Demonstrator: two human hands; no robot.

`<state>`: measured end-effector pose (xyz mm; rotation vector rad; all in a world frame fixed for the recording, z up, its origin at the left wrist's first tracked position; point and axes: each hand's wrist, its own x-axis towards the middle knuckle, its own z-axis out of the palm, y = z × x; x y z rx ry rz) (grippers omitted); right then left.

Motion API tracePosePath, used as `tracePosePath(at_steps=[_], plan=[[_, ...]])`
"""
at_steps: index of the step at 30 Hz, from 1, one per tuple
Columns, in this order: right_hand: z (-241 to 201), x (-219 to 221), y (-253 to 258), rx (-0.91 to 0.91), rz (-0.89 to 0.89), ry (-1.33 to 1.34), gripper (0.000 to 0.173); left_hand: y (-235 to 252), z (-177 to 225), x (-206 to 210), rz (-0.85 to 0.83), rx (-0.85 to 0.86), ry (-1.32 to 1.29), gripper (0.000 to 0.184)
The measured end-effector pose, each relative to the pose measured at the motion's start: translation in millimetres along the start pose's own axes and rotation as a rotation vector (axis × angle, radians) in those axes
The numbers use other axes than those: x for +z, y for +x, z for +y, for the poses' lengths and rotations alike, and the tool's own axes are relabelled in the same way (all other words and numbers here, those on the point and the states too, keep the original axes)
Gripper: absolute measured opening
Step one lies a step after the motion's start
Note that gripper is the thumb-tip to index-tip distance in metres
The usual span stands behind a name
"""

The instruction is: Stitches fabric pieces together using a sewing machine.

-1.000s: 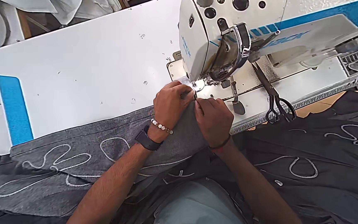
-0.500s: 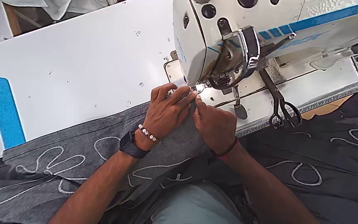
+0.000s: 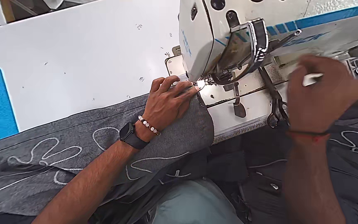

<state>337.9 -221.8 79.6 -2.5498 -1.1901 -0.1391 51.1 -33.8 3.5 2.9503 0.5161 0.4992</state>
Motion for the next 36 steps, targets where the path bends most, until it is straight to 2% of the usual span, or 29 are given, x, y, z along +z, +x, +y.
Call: tracePosePath(at_steps=[2, 5, 9, 13, 15, 17, 19, 21, 27, 31, 33, 36], plan=[[39.6, 9.9, 18.8, 0.069, 0.096, -0.133, 0.034, -0.4, 0.0, 0.7, -0.005, -0.011, 0.012, 0.038], [58.9, 42.3, 20.2, 0.085, 0.087, -0.222, 0.036, 0.9, 0.8, 1.6, 0.002, -0.028, 0.02, 0.038], [53.6, 62.4, 8.3, 0.127, 0.134, -0.11, 0.038, -0.7, 0.6, 3.0, 0.02, 0.019, -0.02, 0.038], [42.5, 50.0, -17.2, 0.014, 0.211, 0.083, 0.051, -5.0, 2.5, 2.7, -0.009, 0.025, -0.037, 0.039], [10.5, 43.1, -32.6, -0.002, 0.299, 0.209, 0.042, -4.6, 1.2, 3.3, -0.009, 0.003, -0.025, 0.041], [-25.9, 43.9, -57.0, -0.015, 0.176, 0.422, 0.036, -1.6, -0.1, 3.9, 0.0, -0.017, -0.02, 0.041], [-61.0, 54.0, -77.7, 0.007, -0.089, 0.683, 0.034, 1.5, -1.4, 3.1, 0.0, -0.024, -0.006, 0.04], [-86.3, 68.8, -87.3, 0.018, -0.276, 0.788, 0.031, 1.8, -1.7, 2.8, -0.003, -0.021, 0.004, 0.04], [-116.5, 87.3, -83.8, -0.015, -0.17, 0.459, 0.03, -1.3, -4.4, 1.9, 0.007, 0.026, -0.029, 0.035], [-130.4, 96.9, -94.4, -0.116, -0.052, 0.2, 0.033, -1.4, -4.8, -0.5, -0.004, 0.073, -0.047, 0.034], [-131.2, 99.7, -99.1, -0.163, -0.013, 0.146, 0.035, -1.1, -3.9, -1.6, -0.018, 0.047, -0.017, 0.037], [-131.6, 99.0, -92.6, -0.191, -0.049, 0.156, 0.036, -0.2, -6.9, -1.9, -0.04, -0.016, 0.022, 0.041]])
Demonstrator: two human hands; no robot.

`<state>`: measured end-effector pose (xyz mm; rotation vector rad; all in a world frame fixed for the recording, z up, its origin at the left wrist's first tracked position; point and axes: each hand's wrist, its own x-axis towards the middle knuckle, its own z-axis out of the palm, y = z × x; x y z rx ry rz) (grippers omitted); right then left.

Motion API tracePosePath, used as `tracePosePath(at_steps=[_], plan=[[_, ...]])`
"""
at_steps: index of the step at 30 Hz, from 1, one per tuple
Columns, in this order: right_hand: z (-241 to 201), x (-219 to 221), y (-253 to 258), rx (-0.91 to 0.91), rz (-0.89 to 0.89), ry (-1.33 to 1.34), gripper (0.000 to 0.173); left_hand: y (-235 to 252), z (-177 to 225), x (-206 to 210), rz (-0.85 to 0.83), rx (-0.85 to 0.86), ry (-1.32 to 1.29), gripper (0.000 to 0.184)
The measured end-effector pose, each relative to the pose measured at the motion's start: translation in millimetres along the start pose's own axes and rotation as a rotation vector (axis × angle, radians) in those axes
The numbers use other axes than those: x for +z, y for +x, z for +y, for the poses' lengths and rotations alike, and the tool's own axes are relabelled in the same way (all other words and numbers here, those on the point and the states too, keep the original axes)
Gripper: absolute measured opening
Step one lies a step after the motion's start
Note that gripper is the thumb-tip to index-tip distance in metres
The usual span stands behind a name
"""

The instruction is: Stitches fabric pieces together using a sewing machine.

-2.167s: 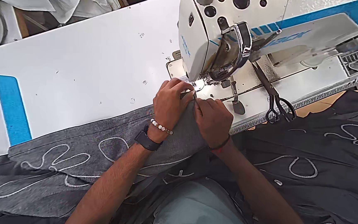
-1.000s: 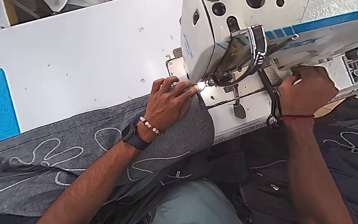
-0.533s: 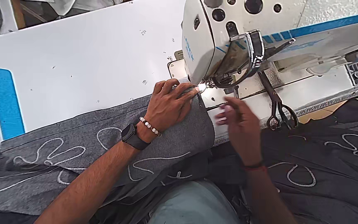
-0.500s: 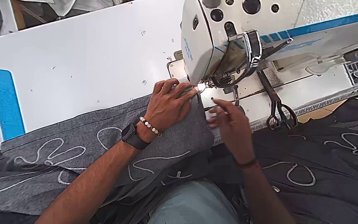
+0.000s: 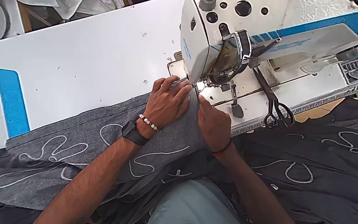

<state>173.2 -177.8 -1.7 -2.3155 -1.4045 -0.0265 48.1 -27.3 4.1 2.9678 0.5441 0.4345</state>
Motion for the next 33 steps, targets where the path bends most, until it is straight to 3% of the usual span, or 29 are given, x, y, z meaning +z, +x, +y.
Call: tracePosePath(at_steps=[3, 6, 10, 12, 14, 18, 21, 27, 30, 33], plan=[[-1.6, 0.9, 14.3, 0.022, -0.025, -0.02, 0.036, 8.3, -8.5, 5.3, 0.032, -0.025, 0.066, 0.04], [-2.6, -4.3, 21.0, 0.044, -0.101, -0.004, 0.038, 5.8, 10.7, -2.9, -0.025, -0.072, 0.08, 0.037], [18.0, -26.5, 20.6, 0.013, -0.24, 0.224, 0.034, -4.4, 26.5, 8.5, 0.009, -0.136, -0.173, 0.04], [36.0, -39.7, 18.8, 0.047, -0.143, 0.255, 0.024, -6.5, 18.3, 9.7, 0.002, -0.089, -0.204, 0.04], [57.5, -52.9, 22.7, 0.074, -0.024, 0.133, 0.025, -6.8, 13.1, 7.3, -0.007, -0.052, -0.213, 0.039], [87.1, -57.5, 36.7, 0.012, -0.097, 0.133, 0.028, -6.9, 6.0, 4.3, 0.006, 0.011, -0.21, 0.037], [66.1, -42.4, 38.0, -0.078, -0.109, 0.167, 0.022, -5.4, 1.8, 3.8, -0.003, 0.036, -0.206, 0.038], [32.3, -2.1, 22.0, -0.26, 0.149, 0.185, 0.024, -4.3, -5.3, 5.2, -0.012, 0.06, -0.201, 0.041], [30.4, -2.0, 7.8, -0.371, 0.102, 0.184, 0.036, -0.6, -17.1, 4.7, -0.013, 0.13, -0.225, 0.04], [31.2, 1.5, 0.0, -0.369, 0.077, 0.115, 0.04, 6.4, -37.8, 5.8, -0.028, 0.248, -0.228, 0.04]])
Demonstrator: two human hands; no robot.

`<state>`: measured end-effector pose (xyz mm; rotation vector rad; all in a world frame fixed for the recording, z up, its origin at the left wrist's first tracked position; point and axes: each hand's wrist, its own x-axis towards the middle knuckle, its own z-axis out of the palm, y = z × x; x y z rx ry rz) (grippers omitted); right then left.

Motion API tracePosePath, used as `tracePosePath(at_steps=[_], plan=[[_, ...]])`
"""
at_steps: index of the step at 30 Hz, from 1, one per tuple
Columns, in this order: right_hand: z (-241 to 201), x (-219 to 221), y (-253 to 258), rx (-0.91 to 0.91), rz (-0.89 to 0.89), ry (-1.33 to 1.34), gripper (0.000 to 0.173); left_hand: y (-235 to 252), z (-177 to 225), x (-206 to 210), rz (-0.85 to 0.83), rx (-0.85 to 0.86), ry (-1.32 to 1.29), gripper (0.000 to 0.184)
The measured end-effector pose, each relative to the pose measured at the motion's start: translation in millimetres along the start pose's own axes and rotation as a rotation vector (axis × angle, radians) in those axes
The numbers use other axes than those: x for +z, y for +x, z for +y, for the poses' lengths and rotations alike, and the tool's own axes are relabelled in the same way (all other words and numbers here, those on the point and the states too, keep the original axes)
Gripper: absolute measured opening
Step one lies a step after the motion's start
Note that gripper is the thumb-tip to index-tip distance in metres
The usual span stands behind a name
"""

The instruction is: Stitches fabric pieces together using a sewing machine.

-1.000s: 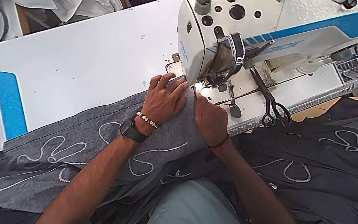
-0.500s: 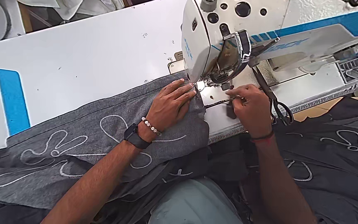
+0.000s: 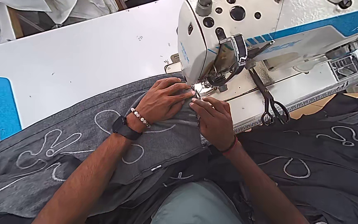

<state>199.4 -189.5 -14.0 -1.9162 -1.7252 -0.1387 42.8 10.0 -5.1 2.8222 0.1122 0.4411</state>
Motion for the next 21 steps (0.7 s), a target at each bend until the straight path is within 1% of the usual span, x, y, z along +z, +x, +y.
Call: tracePosePath(at_steps=[2, 5, 7, 9, 10, 11, 12, 13, 15, 16, 17, 19, 20, 21], plan=[[-1.8, 3.1, -0.8, 0.024, 0.026, -0.054, 0.036, 2.2, -7.3, -4.1, -0.026, 0.04, 0.028, 0.04], [-4.9, 6.2, -1.2, 0.065, 0.098, -0.13, 0.028, 4.7, -6.1, -2.9, -0.024, 0.027, 0.065, 0.04], [-5.0, 5.2, -0.6, 0.105, 0.155, -0.129, 0.026, 7.1, 6.1, 0.5, 0.002, -0.033, 0.069, 0.038], [-3.1, 0.8, -0.3, 0.195, 0.183, -0.072, 0.021, 7.3, 29.6, 5.7, 0.01, -0.13, 0.09, 0.042], [-1.0, -2.4, 2.0, 0.272, 0.154, -0.035, 0.02, 6.4, 41.6, 9.8, 0.011, -0.192, 0.113, 0.048], [-0.1, -5.5, 5.7, 0.362, 0.093, -0.017, 0.025, 4.2, 53.1, 14.3, 0.005, -0.256, 0.14, 0.056], [-0.5, -7.1, 13.5, 0.423, 0.041, 0.005, 0.029, 2.6, 60.5, 18.4, 0.008, -0.307, 0.163, 0.061], [-3.7, -8.4, 23.1, 0.442, -0.01, 0.014, 0.028, 1.1, 63.9, 21.2, 0.011, -0.342, 0.175, 0.063], [-19.0, -14.5, 42.1, 0.442, -0.144, 0.044, 0.021, -2.3, 62.9, 21.2, 0.04, -0.34, 0.16, 0.059], [-26.6, -17.7, 49.6, 0.453, -0.189, 0.074, 0.019, -2.7, 60.2, 19.4, 0.06, -0.324, 0.142, 0.053], [-32.8, -19.8, 52.0, 0.474, -0.194, 0.106, 0.018, -3.6, 57.9, 18.2, 0.065, -0.308, 0.124, 0.047], [-37.8, -18.4, 41.6, 0.546, -0.093, 0.176, 0.021, -5.4, 55.6, 17.2, 0.059, -0.282, 0.113, 0.04], [-35.3, -16.3, 35.2, 0.585, -0.043, 0.181, 0.031, -4.3, 54.9, 17.1, 0.056, -0.28, 0.122, 0.039], [-31.0, -13.8, 30.4, 0.609, -0.015, 0.128, 0.038, -3.1, 54.7, 17.7, 0.063, -0.285, 0.132, 0.039]])
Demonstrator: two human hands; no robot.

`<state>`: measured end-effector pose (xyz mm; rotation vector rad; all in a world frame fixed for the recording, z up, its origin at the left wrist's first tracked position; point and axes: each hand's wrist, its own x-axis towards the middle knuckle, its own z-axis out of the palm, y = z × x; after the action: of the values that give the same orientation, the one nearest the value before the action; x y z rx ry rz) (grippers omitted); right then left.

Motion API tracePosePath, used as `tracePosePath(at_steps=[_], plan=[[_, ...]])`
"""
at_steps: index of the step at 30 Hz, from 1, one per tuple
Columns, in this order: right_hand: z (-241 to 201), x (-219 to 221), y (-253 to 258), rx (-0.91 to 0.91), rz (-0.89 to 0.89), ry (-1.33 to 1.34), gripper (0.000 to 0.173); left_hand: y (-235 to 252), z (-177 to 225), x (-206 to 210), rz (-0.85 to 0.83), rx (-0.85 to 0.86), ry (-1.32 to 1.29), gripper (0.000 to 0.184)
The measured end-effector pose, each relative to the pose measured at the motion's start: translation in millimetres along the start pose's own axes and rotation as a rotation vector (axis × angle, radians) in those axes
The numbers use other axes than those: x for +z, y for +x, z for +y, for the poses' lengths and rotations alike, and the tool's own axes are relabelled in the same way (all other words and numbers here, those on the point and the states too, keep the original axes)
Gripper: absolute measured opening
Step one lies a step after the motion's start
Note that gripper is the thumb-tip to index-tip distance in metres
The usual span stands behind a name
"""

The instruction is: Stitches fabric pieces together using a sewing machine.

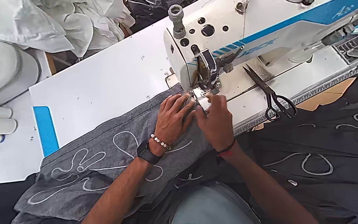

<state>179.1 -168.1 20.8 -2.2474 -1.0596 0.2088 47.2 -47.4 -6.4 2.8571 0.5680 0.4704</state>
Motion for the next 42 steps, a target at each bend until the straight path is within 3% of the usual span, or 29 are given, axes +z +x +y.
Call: tracePosePath(at_steps=[3, 8, 11, 14, 17, 21, 24, 30, 35, 42], plan=[[9.0, 5.6, 1.2, -0.019, 0.031, -0.097, 0.026, -1.3, 3.2, 0.0, -0.006, -0.015, 0.011, 0.038], [-5.1, -6.6, 13.8, -0.096, -0.132, -0.037, 0.024, -1.8, 1.7, -1.4, -0.024, 0.013, 0.021, 0.04], [0.2, -4.0, -1.1, -0.015, -0.123, 0.119, 0.019, -3.3, 1.8, -1.8, -0.037, 0.012, 0.039, 0.042], [6.6, -9.3, -33.6, 0.146, -0.227, 0.267, 0.036, -4.2, 3.4, -0.2, -0.032, 0.006, 0.056, 0.04], [14.8, -13.3, -48.0, 0.136, -0.17, 0.36, 0.035, -2.2, 6.8, 0.2, 0.007, -0.004, 0.084, 0.038], [15.7, -14.0, -32.2, 0.116, -0.16, 0.297, 0.035, 5.0, 8.5, -2.7, 0.069, 0.058, 0.182, 0.031], [15.0, -11.9, -27.3, 0.153, -0.161, 0.242, 0.037, 2.1, 15.2, -2.8, 0.049, 0.006, 0.23, 0.035], [12.5, -16.9, -41.7, 0.143, -0.196, 0.246, 0.036, 2.1, 7.2, -4.3, 0.057, 0.053, 0.196, 0.032], [12.8, -21.3, -58.1, 0.07, -0.139, 0.239, 0.039, -3.6, 16.1, -2.2, 0.033, -0.019, 0.179, 0.036], [6.1, -35.9, -66.6, -0.002, -0.092, 0.111, 0.039, -0.4, 6.4, -4.3, 0.016, 0.016, 0.176, 0.034]])
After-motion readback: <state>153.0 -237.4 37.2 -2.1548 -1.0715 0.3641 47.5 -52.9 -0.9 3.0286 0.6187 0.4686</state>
